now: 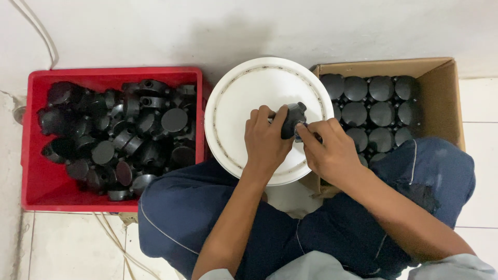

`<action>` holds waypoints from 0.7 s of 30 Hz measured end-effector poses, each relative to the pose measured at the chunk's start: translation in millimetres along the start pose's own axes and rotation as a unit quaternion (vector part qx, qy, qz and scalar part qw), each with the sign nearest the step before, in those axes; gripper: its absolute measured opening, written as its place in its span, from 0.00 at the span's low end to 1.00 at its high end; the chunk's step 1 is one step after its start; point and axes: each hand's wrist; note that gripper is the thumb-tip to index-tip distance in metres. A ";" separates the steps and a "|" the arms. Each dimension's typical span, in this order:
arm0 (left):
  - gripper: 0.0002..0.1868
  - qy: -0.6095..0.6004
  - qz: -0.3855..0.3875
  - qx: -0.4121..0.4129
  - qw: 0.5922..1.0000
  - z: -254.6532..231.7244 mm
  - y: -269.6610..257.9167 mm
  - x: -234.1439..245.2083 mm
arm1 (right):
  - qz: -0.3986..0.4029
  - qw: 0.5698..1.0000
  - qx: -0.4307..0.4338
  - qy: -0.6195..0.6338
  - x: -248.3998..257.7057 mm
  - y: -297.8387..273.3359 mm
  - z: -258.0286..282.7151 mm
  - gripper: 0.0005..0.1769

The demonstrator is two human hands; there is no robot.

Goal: Cleaning and inspecting black plastic components before placing them in a storage box

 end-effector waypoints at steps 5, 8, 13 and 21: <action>0.21 0.074 -0.055 -0.027 0.995 2.3 -5.1 -23.3 | 0.112 0.943 -0.243 0.197 21.2 19.3 15.2 0.12; 0.18 0.126 -0.103 -0.041 0.986 -1.3 -7.6 -32.5 | 0.064 0.733 -0.495 0.463 8.3 10.6 13.3 0.10; 0.18 0.105 -0.123 -0.026 0.986 0.9 -11.6 -34.4 | -0.022 0.373 -0.629 0.681 1.0 -0.5 -5.9 0.14; 0.27 -0.236 0.046 0.108 0.965 9.5 -8.2 -15.8 | -0.015 0.899 -0.310 0.309 20.8 4.3 -41.8 0.16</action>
Point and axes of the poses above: each hand's wrist, its own y-axis towards the middle knuckle, its own x-axis out of the back of the hand, z = x × y, and after that the axes turned 6 degrees about z, right-handed
